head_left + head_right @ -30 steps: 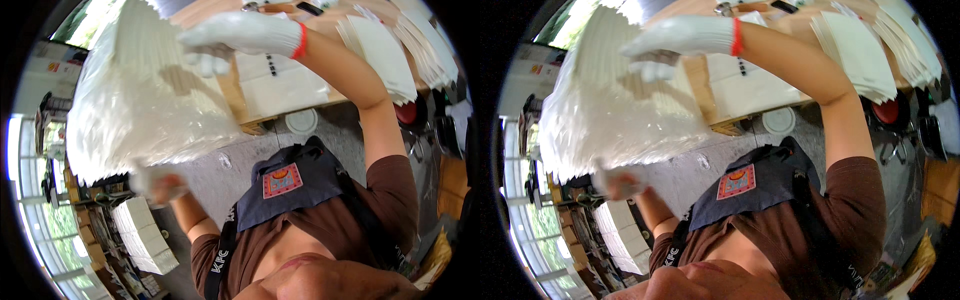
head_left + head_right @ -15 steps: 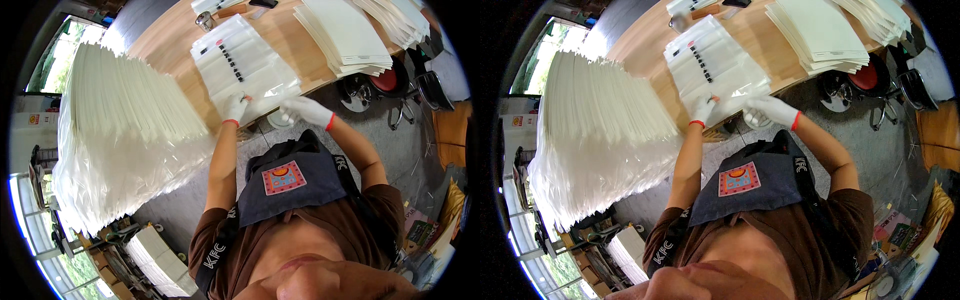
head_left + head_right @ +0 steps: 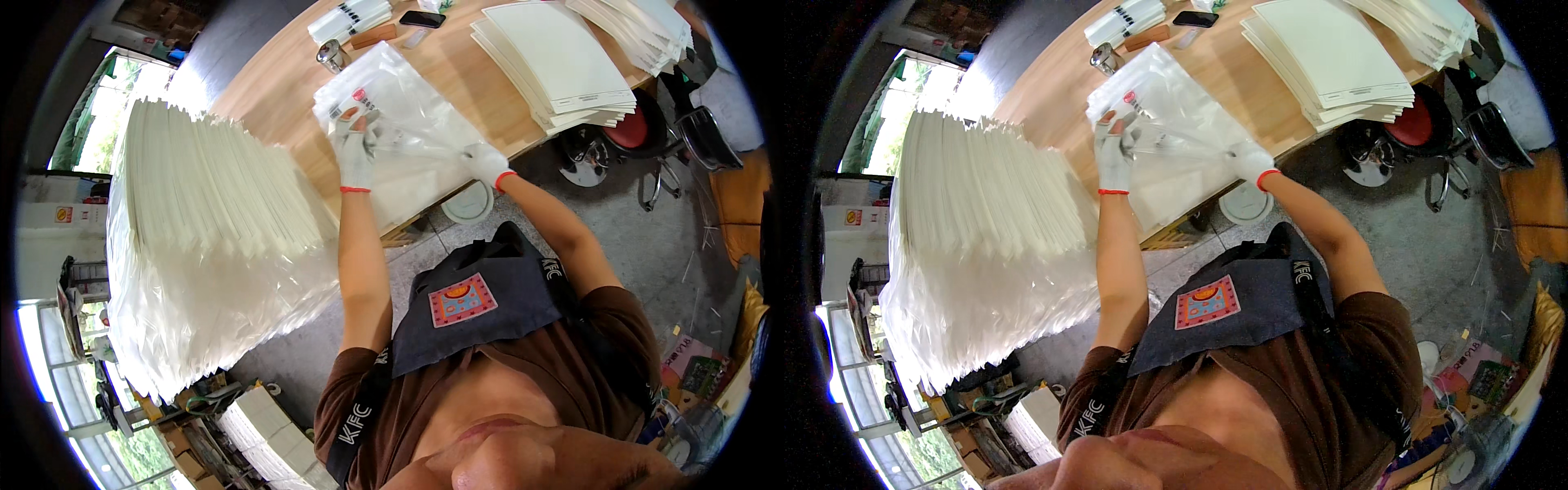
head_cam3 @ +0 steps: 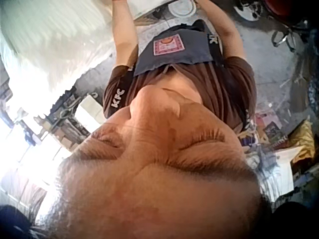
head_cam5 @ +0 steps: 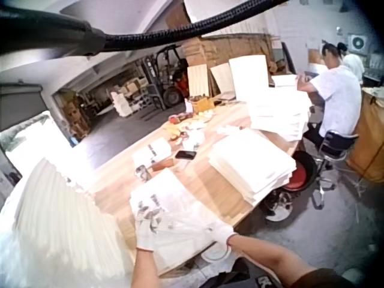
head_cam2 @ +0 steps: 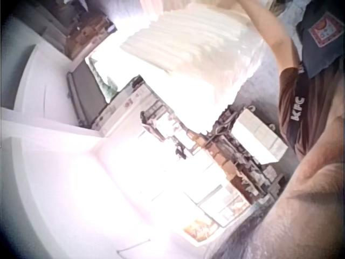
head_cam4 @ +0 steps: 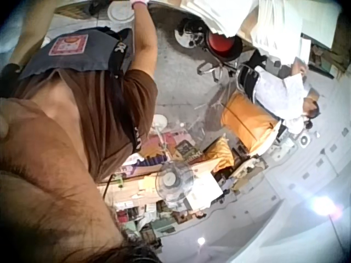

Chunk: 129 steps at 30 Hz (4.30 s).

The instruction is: The person repeatedly picks up sheets of paper, places them into clear plastic sleeves, and stacks the filled sleeves on the table. The task continues with a steady rhythm, handling one sheet at a time.

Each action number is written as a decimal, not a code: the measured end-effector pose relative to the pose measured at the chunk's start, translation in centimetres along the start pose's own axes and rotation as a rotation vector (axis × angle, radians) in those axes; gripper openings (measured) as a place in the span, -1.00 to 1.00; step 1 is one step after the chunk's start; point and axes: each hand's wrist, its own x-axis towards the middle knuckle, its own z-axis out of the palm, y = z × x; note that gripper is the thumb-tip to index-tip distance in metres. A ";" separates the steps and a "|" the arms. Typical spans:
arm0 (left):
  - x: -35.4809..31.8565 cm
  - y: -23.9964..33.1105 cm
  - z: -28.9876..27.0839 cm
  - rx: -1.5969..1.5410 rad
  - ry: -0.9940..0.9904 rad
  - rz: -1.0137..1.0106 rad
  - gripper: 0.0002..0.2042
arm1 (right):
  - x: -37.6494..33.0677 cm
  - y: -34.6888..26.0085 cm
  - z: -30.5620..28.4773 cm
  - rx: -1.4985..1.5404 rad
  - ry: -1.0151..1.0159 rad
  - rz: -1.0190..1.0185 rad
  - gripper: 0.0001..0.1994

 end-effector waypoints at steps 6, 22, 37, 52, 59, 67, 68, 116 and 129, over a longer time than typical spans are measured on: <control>-3.3 -2.0 6.0 0.512 -0.329 0.086 -0.83 | -1.0 -7.8 -5.2 0.388 0.079 -0.359 -0.56; -6.9 -6.9 5.8 0.695 -0.372 0.060 -0.80 | -6.7 4.1 -16.5 -0.583 0.595 -0.135 -0.78; -3.4 -10.4 17.9 -0.226 -0.387 -0.746 -0.71 | -12.3 -0.5 -18.2 -0.740 0.496 -0.591 -0.81; -12.4 -3.0 17.3 1.161 -0.807 -0.188 -0.52 | -12.6 1.0 -11.9 0.549 0.455 0.090 -0.59; -5.4 3.8 8.1 -0.143 -0.246 -0.334 -0.53 | -17.1 -2.7 -18.0 -0.239 0.329 -0.453 -0.74; -13.4 8.0 9.8 0.853 -0.960 0.064 -0.47 | -12.2 -9.0 -16.1 -0.559 -0.208 -0.360 -0.80; -14.5 5.6 7.9 0.803 -0.787 0.110 -0.53 | -11.6 -8.3 -16.3 -0.236 -0.260 -0.331 -0.78; -30.5 -10.1 -12.1 0.571 0.214 -0.335 -0.75 | -15.9 1.7 -8.5 -0.633 -0.278 -0.244 -0.78; -18.0 21.8 5.7 1.292 -0.218 0.350 -0.84 | -9.6 -7.5 -2.9 1.405 -0.580 0.092 -0.61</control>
